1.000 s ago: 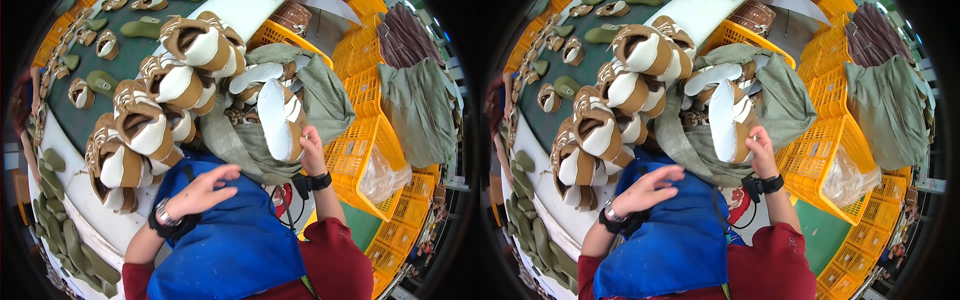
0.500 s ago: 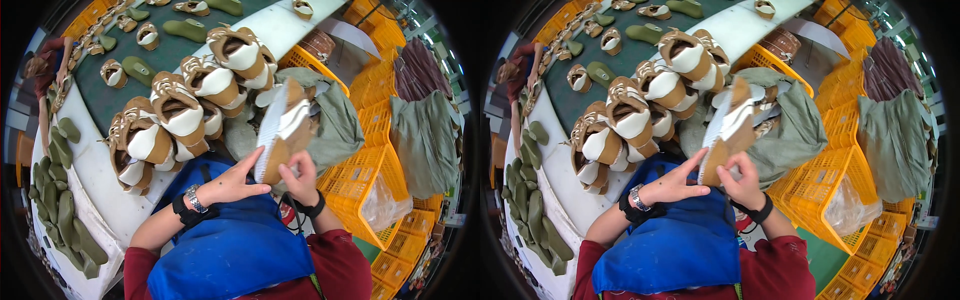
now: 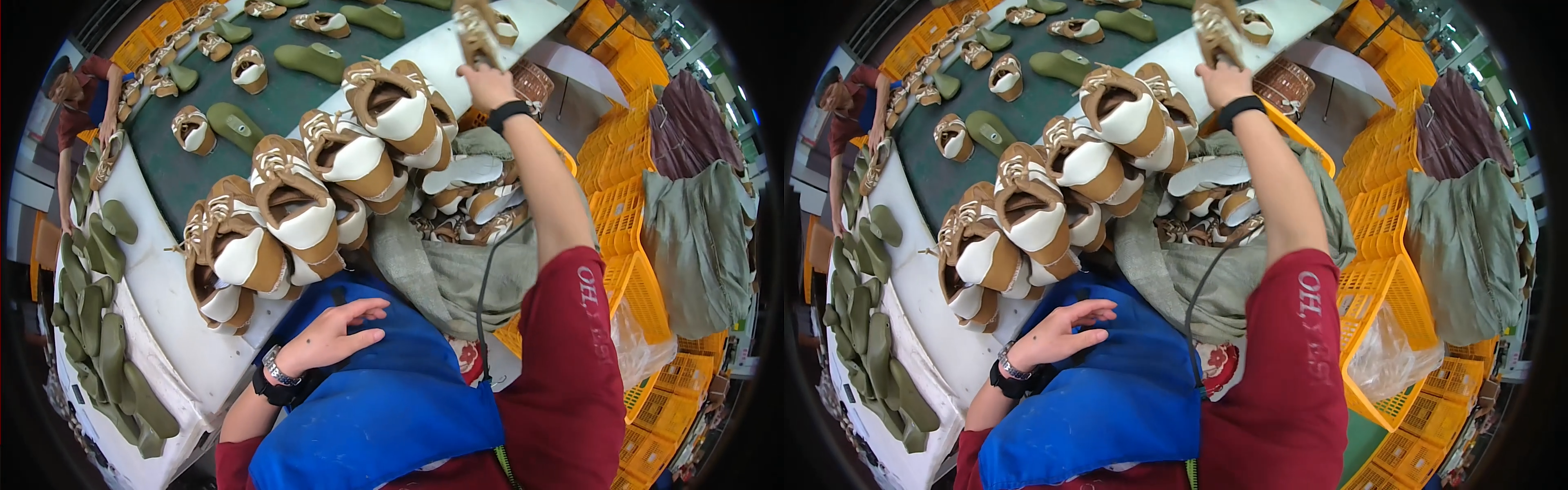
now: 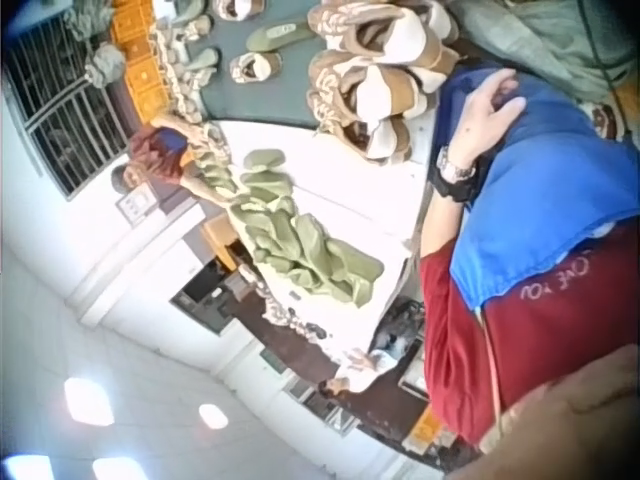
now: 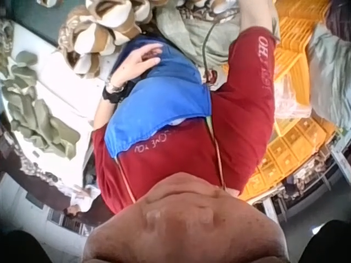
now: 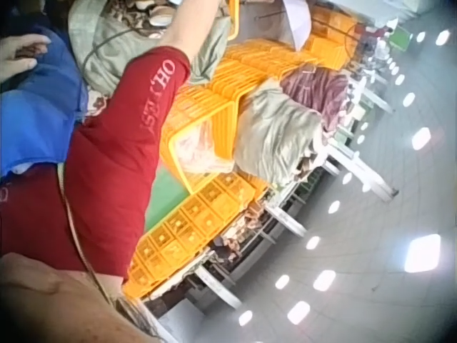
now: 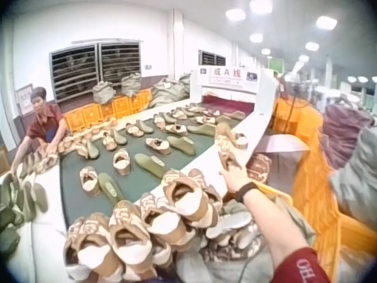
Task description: The recorder is assembling shoe components, inserting lasts into shoe uppers and organizing them on a conveyor belt.
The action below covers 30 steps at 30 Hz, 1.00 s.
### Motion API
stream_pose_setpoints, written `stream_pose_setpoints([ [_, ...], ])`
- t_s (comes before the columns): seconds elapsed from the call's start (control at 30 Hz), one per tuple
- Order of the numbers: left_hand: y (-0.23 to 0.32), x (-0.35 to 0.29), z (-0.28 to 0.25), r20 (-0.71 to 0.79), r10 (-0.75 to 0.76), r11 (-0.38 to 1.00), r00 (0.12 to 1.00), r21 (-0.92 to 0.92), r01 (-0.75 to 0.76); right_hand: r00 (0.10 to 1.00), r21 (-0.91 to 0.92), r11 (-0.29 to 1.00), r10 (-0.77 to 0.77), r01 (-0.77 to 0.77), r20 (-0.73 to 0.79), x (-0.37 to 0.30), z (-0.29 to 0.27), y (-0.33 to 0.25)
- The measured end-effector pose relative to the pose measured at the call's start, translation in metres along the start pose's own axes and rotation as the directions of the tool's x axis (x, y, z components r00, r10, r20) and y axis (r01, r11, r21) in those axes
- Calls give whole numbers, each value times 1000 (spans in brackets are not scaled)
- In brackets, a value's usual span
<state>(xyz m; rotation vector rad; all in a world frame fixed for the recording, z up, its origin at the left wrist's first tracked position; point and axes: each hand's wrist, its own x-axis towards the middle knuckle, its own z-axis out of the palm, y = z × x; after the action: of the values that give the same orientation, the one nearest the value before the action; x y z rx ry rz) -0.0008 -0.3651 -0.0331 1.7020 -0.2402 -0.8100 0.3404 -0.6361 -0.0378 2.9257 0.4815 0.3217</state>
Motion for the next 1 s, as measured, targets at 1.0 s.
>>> stream_pose_setpoints([
  [1.0,-5,55,2,2,-155,979,988,137,153,954,725,663,298,-189,-24,4,63,23],
])
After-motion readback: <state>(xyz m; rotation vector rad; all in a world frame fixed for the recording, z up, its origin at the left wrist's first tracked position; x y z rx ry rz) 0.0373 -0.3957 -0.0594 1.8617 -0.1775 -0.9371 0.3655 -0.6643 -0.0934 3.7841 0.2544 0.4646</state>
